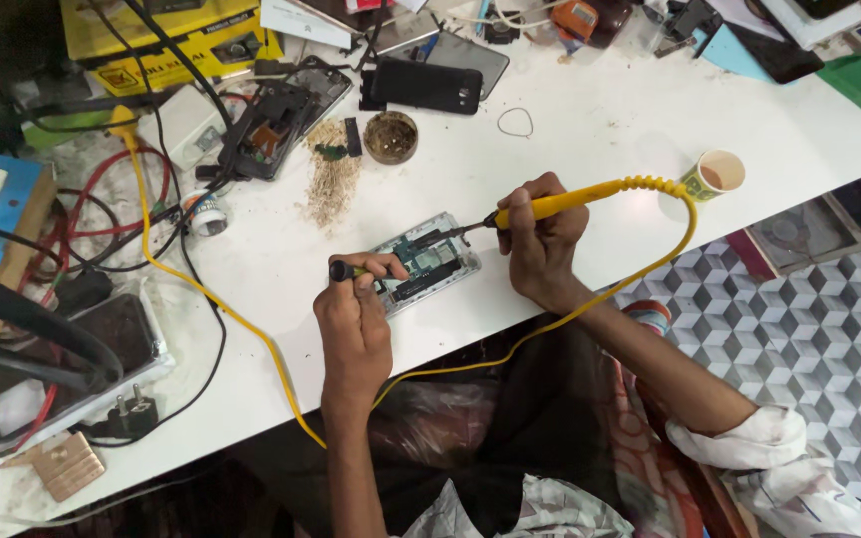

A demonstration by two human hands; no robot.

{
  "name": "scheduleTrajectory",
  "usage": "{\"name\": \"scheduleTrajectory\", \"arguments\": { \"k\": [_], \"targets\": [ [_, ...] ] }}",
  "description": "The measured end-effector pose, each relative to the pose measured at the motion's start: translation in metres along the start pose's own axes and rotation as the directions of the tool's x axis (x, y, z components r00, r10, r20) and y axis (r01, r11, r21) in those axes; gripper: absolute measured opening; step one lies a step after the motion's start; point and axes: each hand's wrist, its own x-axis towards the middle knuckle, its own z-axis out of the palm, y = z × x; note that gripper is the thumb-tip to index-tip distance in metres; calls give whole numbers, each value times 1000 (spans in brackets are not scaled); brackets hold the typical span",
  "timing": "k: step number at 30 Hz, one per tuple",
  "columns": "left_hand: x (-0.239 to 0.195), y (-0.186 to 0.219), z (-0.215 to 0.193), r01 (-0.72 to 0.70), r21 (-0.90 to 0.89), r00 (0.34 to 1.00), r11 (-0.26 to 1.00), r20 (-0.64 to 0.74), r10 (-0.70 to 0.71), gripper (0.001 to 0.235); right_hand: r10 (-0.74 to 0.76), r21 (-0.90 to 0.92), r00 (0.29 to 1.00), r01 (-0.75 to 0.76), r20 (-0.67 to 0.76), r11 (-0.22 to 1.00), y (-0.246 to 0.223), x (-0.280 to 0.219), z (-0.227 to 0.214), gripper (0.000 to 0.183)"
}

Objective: The person uses a soldering iron and a small screwdriver to work on a circuit board inside a disassembled electronic device. They repeatedly apply the soldering iron to various points on the board while manipulating components with the screwdriver.

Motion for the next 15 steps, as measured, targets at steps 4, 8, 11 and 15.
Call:
{"name": "scheduleTrajectory", "arguments": {
  "k": [4,8,11,15],
  "targets": [
    [0,-3,1,-80,38,997,996,-13,81,21,2,-5,999,-2,-32,1000,0,2,1,29],
    [0,-3,1,-62,21,998,998,0,62,21,-17,-27,999,18,27,999,-5,4,0,30],
    [0,-1,0,-57,25,998,998,2,57,22,-29,-50,999,31,32,998,-7,6,0,31],
    [0,-1,0,-35,24,999,999,4,35,22,-35,-49,999,36,19,998,-6,6,0,32]
  ]
}}
